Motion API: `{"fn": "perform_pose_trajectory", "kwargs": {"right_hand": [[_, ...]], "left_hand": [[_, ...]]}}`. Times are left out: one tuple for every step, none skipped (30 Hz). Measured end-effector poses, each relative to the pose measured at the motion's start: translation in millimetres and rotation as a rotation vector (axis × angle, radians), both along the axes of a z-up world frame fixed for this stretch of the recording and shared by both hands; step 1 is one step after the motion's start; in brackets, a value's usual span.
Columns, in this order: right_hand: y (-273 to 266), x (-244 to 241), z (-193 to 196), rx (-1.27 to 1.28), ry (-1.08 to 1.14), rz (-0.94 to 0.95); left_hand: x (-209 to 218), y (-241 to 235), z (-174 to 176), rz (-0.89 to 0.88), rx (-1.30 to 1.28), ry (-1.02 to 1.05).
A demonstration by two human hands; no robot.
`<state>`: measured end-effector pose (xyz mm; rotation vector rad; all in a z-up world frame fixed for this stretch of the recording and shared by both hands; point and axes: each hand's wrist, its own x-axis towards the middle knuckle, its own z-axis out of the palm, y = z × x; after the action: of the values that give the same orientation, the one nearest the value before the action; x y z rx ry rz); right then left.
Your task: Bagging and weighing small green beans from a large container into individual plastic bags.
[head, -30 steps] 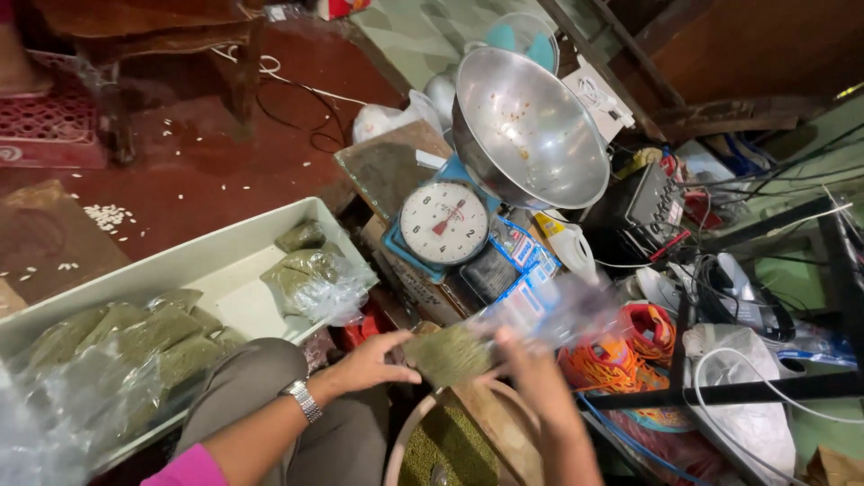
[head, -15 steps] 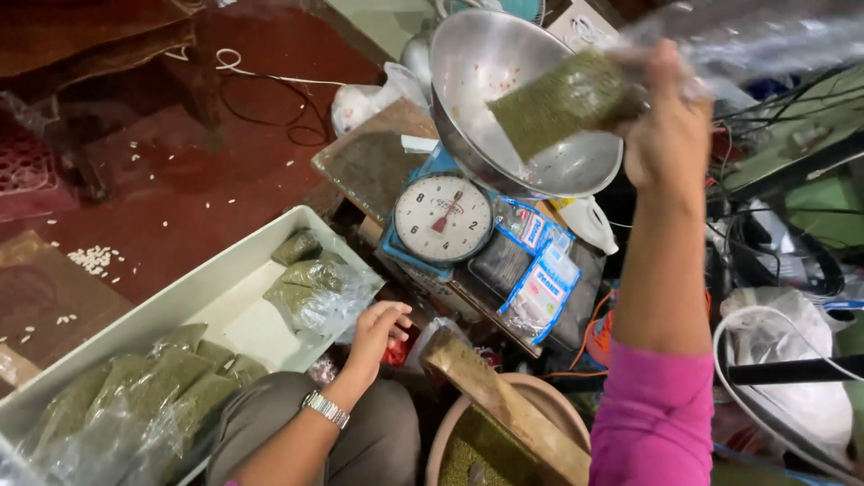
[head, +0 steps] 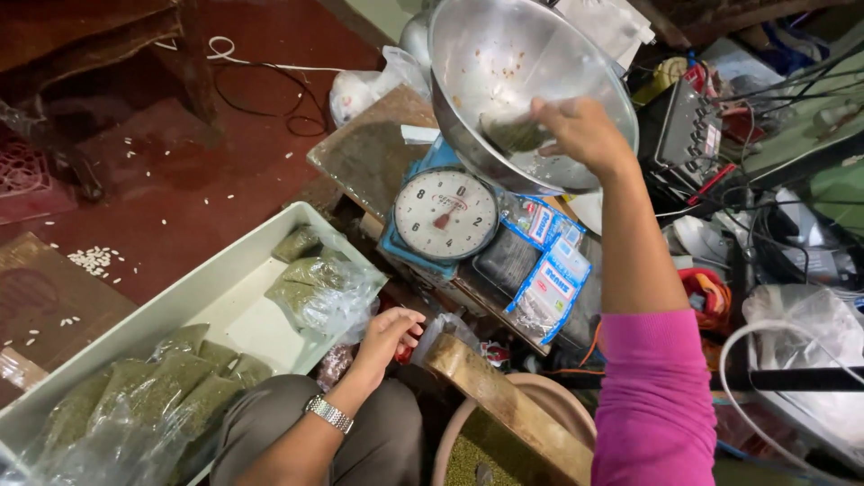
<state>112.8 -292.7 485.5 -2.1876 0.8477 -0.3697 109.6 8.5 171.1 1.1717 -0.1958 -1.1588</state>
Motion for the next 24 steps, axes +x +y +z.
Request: {"fn": "perform_pose_trajectory", "kwargs": {"right_hand": [[10.8,-1.6,4.0,0.002,-0.001,-0.004],[21.4,-3.5,8.3,-0.076,0.123,0.02],[32.0,-5.4,13.2,-0.154,0.248,0.043],[45.9,-5.9,19.6,-0.152,0.246,0.038],[59.4,-5.3,26.7,-0.179,0.328,0.071],[73.3,-4.3,33.6,-0.206,0.411,0.104],[70.8,-5.0,31.7,-0.209,0.412,0.107],[68.4,-5.5,29.6,-0.206,0.429,0.125],[66.6,-6.4,26.3,-0.199,0.448,0.144],[63.8,-6.5,23.9,-0.198,0.45,0.149],[61.0,-6.5,21.9,-0.216,0.471,0.137],[58.4,-6.5,19.9,-0.233,0.491,0.126],[57.5,-10.7,22.2,-0.234,0.491,0.126],[56.8,-14.9,24.5,-0.226,0.486,0.128],[56.3,-19.3,26.7,-0.218,0.483,0.13],[58.8,-21.2,31.3,-0.218,0.483,0.131],[61.5,-22.7,35.7,-0.216,0.464,0.151],[64.3,-24.1,40.2,-0.214,0.445,0.172],[59.9,-25.3,38.9,-0.215,0.445,0.173],[55.5,-26.7,37.8,-0.205,0.4,0.163],[50.9,-28.0,36.9,-0.196,0.354,0.153],[50.6,-32.3,39.1,-0.197,0.354,0.153],[50.4,-36.7,41.2,-0.183,0.38,0.117],[50.2,-41.0,43.1,-0.169,0.406,0.081]], "left_hand": [[-0.6,-1.0,-1.0,-0.004,0.002,-0.001],[-1.4,-2.2,-1.8,-0.013,0.002,-0.001],[-1.9,-3.5,-2.0,-0.022,0.002,-0.001],[-2.0,-3.8,-4.3,-0.028,0.003,-0.003],[-2.4,-5.6,-6.7,-0.029,0.005,-0.004],[-2.5,-7.0,-9.3,-0.03,0.007,-0.005],[-1.4,-7.6,-7.9,-0.026,0.005,-0.004],[-0.2,-8.0,-6.6,-0.021,0.007,-0.002],[-0.1,-6.5,-5.8,-0.015,0.013,0.002],[-0.2,-6.8,-7.1,-0.011,0.014,0.005],[0.6,-7.3,-8.2,-0.016,0.016,-0.006],[1.3,-7.7,-9.3,-0.021,0.017,-0.017],[1.3,-8.0,-9.5,-0.02,0.017,-0.016],[1.2,-8.2,-9.6,-0.021,0.019,-0.014],[0.6,-8.0,-9.8,-0.022,0.022,-0.012],[-0.1,-9.0,-11.5,-0.02,0.022,-0.011],[-0.6,-9.7,-13.2,-0.027,0.024,-0.012],[-1.0,-10.2,-14.8,-0.034,0.027,-0.013],[-1.5,-10.5,-16.4,-0.033,0.026,-0.012],[-2.2,-10.7,-17.8,-0.036,0.023,-0.013],[-2.6,-11.3,-19.0,-0.039,0.02,-0.014],[-2.3,-11.2,-19.7,-0.038,0.019,-0.014],[-2.2,-10.9,-20.6,-0.048,0.013,-0.006],[-2.0,-10.6,-21.4,-0.058,0.007,0.003]]}}
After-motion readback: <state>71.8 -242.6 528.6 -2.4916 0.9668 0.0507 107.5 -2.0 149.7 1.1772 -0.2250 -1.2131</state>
